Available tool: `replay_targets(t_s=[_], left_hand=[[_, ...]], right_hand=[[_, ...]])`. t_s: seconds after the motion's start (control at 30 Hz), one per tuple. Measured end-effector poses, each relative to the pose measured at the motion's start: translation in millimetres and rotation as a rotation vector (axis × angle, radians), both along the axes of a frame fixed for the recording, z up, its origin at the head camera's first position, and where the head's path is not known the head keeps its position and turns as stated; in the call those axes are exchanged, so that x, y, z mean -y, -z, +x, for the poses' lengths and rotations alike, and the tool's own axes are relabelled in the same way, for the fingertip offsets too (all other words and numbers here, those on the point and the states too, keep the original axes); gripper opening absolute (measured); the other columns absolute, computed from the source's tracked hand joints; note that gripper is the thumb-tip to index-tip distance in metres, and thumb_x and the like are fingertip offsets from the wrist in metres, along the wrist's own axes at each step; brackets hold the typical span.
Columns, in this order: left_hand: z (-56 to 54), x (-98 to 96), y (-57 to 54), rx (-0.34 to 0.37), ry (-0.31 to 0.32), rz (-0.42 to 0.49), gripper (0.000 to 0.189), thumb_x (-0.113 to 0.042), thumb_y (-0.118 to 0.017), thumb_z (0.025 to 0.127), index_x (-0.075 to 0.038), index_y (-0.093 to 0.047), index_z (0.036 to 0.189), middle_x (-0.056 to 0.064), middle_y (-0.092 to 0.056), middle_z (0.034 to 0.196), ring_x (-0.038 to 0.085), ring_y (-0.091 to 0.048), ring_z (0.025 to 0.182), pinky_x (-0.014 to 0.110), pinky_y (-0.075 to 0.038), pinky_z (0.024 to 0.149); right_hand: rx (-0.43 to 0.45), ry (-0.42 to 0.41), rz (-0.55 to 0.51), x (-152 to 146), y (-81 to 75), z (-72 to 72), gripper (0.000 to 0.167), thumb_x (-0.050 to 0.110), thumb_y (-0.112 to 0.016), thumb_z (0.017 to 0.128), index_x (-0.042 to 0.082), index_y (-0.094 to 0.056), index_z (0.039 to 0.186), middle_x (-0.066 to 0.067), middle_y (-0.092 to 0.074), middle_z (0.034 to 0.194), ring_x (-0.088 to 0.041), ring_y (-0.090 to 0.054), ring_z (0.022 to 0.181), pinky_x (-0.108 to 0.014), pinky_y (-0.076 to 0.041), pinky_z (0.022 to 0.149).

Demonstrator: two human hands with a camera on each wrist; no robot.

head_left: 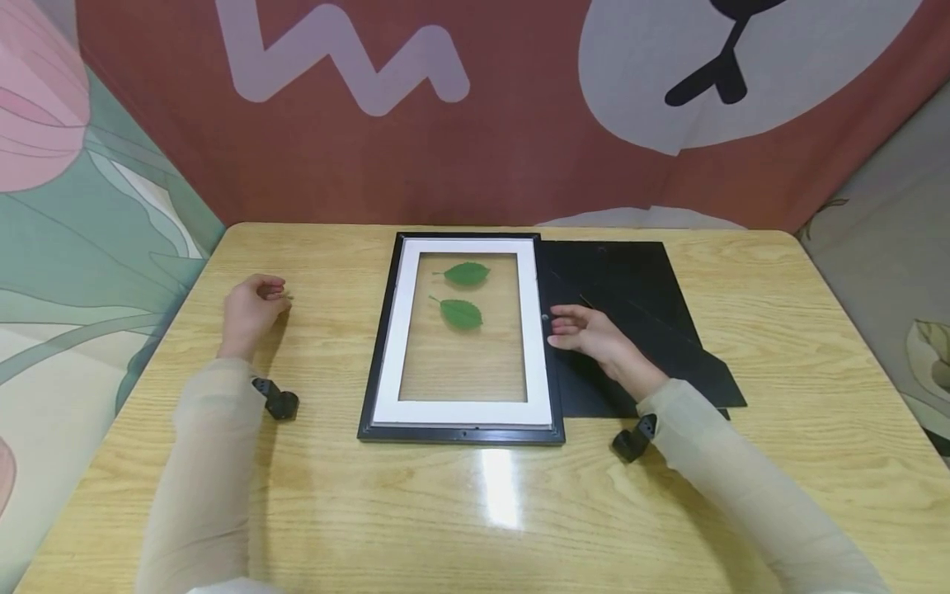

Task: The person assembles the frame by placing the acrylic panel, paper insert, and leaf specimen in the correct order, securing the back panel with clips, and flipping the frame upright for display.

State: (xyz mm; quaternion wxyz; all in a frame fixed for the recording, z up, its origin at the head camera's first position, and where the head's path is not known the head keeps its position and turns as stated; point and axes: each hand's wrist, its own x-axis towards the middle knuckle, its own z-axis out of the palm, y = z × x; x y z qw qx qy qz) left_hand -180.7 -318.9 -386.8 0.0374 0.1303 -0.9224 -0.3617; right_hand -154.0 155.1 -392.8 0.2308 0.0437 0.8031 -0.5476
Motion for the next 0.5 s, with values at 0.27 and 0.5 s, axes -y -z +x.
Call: replay_targets(t_s=[0.27, 0.5], left_hand=[[-1.3, -1.6, 1.3, 0.025, 0.098, -0.056, 0.032, 0.002, -0.054, 0.091, 0.01, -0.054, 0.122, 0.029, -0.058, 0.118, 0.032, -0.053, 0.102, 0.017, -0.038, 0.076], [-0.8, -2.9, -1.5, 0.037, 0.131, -0.097, 0.029, 0.001, -0.053, 0.092, 0.01, -0.055, 0.12, 0.03, -0.059, 0.114, 0.033, -0.054, 0.099, 0.026, -0.042, 0.078]], right_hand=[[0.005, -0.002, -0.001, 0.3, 0.5, 0.1, 0.06, 0.006, -0.062, 0.091, 0.0, -0.035, 0.145, -0.026, -0.044, 0.14, -0.034, -0.046, 0.128, -0.045, -0.039, 0.112], [0.003, -0.002, 0.0, -0.1, -0.5, 0.2, 0.06, 0.005, -0.062, 0.091, 0.0, -0.035, 0.145, -0.025, -0.044, 0.139, -0.034, -0.047, 0.127, -0.045, -0.039, 0.112]])
